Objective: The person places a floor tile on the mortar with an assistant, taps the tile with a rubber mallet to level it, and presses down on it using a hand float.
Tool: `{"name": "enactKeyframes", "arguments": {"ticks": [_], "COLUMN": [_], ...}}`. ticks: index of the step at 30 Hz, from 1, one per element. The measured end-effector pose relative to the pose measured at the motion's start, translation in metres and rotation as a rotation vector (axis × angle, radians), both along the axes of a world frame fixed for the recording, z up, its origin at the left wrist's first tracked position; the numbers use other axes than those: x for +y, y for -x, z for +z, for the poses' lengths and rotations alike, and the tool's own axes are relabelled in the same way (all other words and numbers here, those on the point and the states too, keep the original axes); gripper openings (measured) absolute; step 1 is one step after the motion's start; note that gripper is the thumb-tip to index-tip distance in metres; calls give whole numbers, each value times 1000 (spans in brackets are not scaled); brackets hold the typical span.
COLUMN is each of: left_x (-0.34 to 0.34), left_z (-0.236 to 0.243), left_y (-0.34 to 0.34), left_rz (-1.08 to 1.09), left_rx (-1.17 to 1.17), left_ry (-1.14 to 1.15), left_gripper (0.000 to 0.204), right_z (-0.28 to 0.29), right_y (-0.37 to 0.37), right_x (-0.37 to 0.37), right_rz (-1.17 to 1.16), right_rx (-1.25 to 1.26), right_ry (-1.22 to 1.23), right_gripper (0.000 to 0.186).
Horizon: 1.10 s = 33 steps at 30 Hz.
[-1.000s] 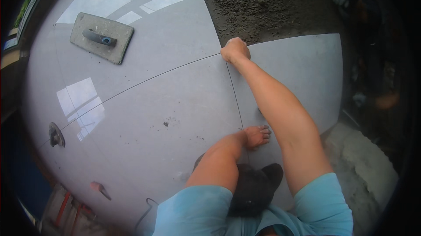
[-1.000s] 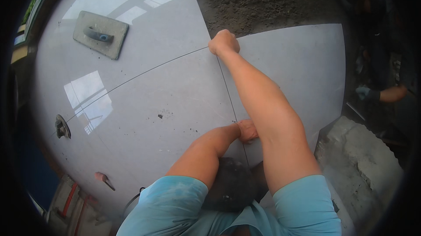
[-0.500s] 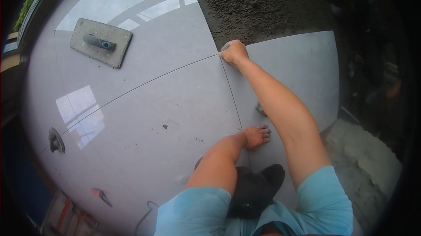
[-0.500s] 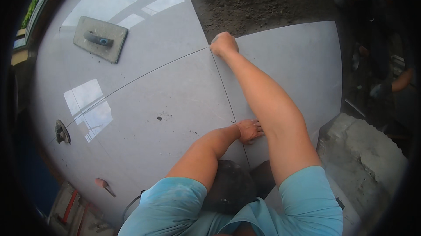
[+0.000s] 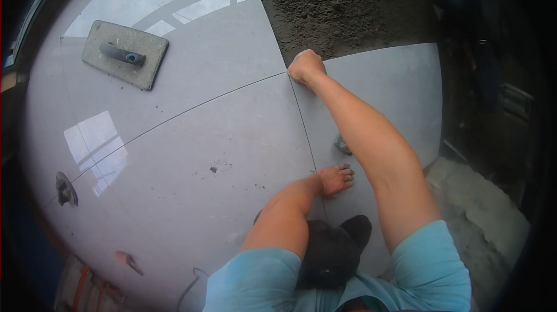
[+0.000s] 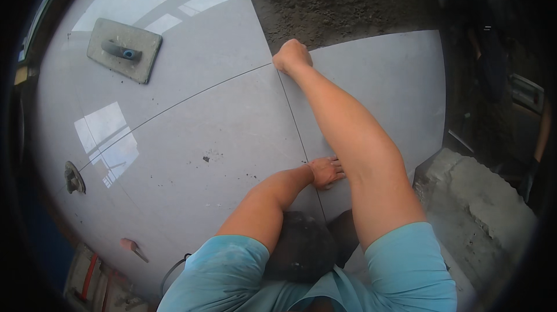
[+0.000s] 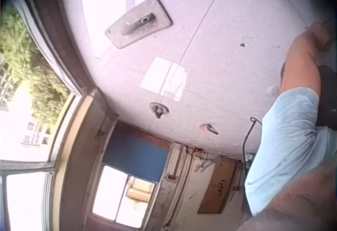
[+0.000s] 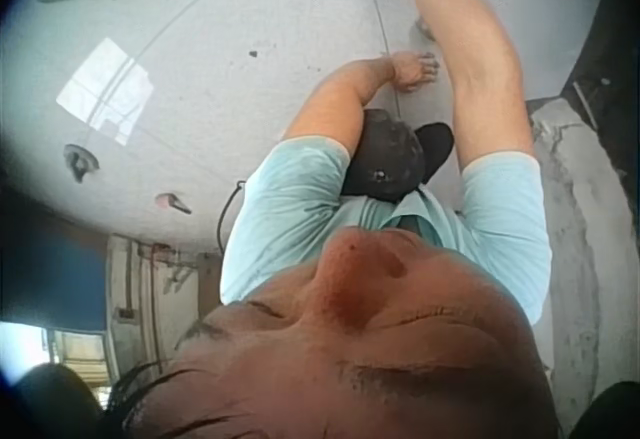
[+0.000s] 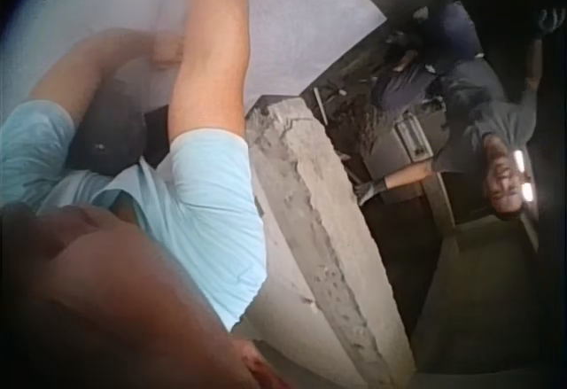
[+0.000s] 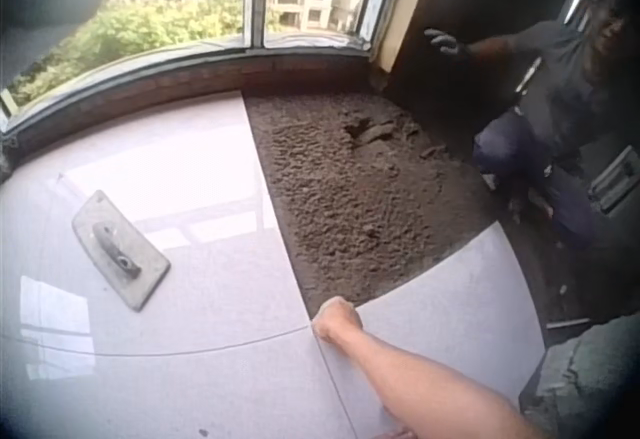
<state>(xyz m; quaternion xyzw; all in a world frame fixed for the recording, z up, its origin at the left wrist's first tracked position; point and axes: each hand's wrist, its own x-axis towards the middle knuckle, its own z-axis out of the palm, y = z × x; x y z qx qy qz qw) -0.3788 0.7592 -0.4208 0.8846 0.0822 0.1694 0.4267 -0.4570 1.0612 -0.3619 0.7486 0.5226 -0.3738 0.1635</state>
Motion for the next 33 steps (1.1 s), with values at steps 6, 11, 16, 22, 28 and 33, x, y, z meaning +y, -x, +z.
{"name": "enactKeyframes", "arguments": {"ticks": [6,11,16,22,28,33], "left_x": [9,6,1,4,6,4], "left_z": [10,-1,6,3,6,7], "left_y": [5,2,-4,-4,3,2], "left_rz": [-61,37,9,23,25,50], "left_rx": [22,-27,-9,-5,-3,-4], "left_ry": [119,6,27,8,46,53], "left_gripper": [61,63,64,63,61,63], "right_z": [23,5,11,2,-1,13], "right_y": [14,-22,-28,-15,-4,7], "right_x": [-15,11,15,9,5,-2], "right_rz": [-3,256,425,240,-33,-21], "right_rx": [-73,46,166,81,47,-48], "right_ry": [-70,-99,-65,2,84,88], "right_gripper": [26,27,22,25,19,20]}}
